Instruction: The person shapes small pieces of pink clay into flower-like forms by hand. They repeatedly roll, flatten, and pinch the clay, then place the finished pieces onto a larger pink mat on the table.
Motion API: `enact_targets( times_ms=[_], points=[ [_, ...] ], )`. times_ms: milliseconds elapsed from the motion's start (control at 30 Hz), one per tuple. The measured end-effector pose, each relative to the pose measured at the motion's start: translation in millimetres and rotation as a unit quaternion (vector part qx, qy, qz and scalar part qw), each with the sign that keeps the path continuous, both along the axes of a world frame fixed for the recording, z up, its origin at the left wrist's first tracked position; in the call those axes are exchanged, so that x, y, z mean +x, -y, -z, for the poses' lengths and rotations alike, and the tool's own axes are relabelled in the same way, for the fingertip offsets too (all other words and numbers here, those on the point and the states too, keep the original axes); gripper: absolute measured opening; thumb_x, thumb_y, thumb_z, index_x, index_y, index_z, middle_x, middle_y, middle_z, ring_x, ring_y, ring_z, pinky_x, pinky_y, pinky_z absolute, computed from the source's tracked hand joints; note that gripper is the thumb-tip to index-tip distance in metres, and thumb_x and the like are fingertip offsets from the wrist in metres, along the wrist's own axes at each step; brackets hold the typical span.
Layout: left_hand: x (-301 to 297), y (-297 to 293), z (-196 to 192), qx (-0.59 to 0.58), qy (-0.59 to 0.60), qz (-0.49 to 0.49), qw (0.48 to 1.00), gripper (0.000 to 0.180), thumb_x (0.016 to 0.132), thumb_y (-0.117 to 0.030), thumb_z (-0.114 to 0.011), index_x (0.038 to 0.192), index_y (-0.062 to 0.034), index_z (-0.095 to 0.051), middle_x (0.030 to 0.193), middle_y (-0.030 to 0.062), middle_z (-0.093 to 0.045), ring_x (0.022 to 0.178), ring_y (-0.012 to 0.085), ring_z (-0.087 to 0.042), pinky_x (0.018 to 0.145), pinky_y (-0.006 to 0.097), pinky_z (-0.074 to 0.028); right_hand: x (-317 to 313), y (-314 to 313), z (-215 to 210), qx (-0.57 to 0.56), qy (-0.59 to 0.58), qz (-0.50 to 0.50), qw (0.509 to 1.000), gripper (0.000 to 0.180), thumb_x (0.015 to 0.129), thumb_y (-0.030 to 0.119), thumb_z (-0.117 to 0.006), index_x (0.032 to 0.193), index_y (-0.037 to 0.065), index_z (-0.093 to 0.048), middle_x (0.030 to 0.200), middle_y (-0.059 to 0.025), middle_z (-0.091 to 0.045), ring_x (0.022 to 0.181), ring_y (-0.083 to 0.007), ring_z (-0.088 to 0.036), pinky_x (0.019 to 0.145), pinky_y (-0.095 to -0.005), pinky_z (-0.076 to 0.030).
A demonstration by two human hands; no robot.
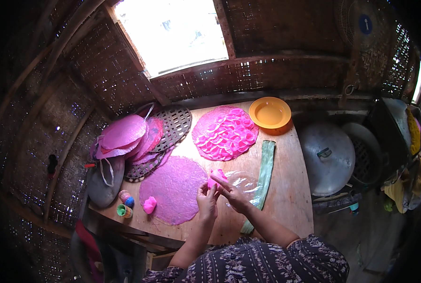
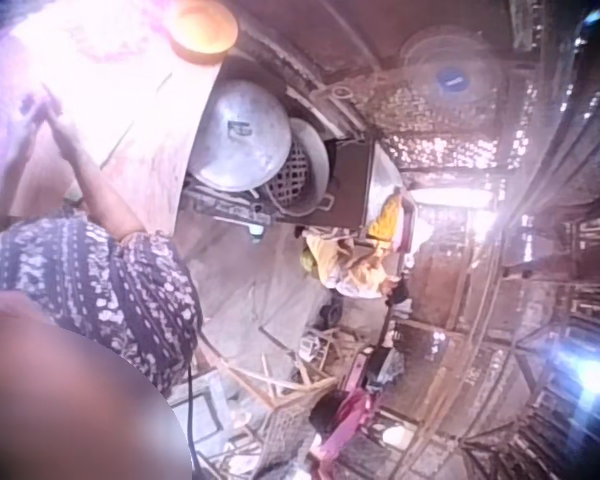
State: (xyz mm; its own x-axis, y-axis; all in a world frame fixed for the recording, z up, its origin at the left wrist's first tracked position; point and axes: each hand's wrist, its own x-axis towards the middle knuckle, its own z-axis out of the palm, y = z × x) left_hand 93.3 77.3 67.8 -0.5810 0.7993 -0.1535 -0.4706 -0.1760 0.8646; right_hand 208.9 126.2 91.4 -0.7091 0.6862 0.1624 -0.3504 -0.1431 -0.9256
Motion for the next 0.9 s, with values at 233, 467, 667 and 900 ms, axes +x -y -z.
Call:
enact_targets(
  times_ms=[233,467,667,900],
  points=[
    [16.6,6.9,-9.0,0.007,-0.009,0.005,1.0,0.037,0.088,-0.006,-0.068,0.115,-0.003,-0.044,0.108,0.0072,-0.054,0.098,0.0186,-0.06,0.086,0.036,-0.056,3.9,-6.0,1.2,-0.019,-0.017,0.038,0.999,0.045,0.101,0.026,-0.05,0.139,0.003,-0.046,0.138,-0.0097,-0.052,0.126,-0.0148,-0.045,0.107,-0.0296,-0.033],
    [31.9,7.4,-8.6,0.031,0.013,0.027,0.999,0.035,0.089,-0.005,-0.067,0.115,-0.0042,-0.044,0.109,0.0067,-0.054,0.097,0.0176,-0.06,0.085,0.035,-0.055,0.1,-1.0,0.0,-0.045,-0.092,0.113,0.988,0.04,0.103,0.02,-0.043,0.136,-0.003,-0.048,0.138,-0.0113,-0.052,0.126,-0.0153,-0.046,0.107,-0.0288,-0.034],
    [8.3,18.6,2.2,-0.034,-0.021,0.097,0.995,0.037,0.088,-0.009,-0.069,0.119,-0.0046,-0.05,0.11,0.004,-0.056,0.091,0.0129,-0.06,0.077,0.026,-0.052,15.1,-17.0,13.4,-0.015,-0.041,0.115,0.992,0.04,0.104,0.021,-0.039,0.131,-0.004,-0.052,0.132,-0.012,-0.056,0.126,-0.0167,-0.048,0.108,-0.0299,-0.033],
    [-42.5,37.7,-6.0,-0.139,-0.196,0.288,0.927,0.052,0.09,-0.023,-0.068,0.133,-0.0024,-0.049,0.121,0.0117,-0.059,0.106,0.0162,-0.058,0.088,0.028,-0.049,38.8,-44.0,-4.1,0.062,0.049,-0.008,0.997,0.054,0.102,0.042,-0.037,0.131,-0.002,-0.054,0.124,-0.0113,-0.062,0.114,-0.0223,-0.057,0.104,-0.0371,-0.038]
  ],
)
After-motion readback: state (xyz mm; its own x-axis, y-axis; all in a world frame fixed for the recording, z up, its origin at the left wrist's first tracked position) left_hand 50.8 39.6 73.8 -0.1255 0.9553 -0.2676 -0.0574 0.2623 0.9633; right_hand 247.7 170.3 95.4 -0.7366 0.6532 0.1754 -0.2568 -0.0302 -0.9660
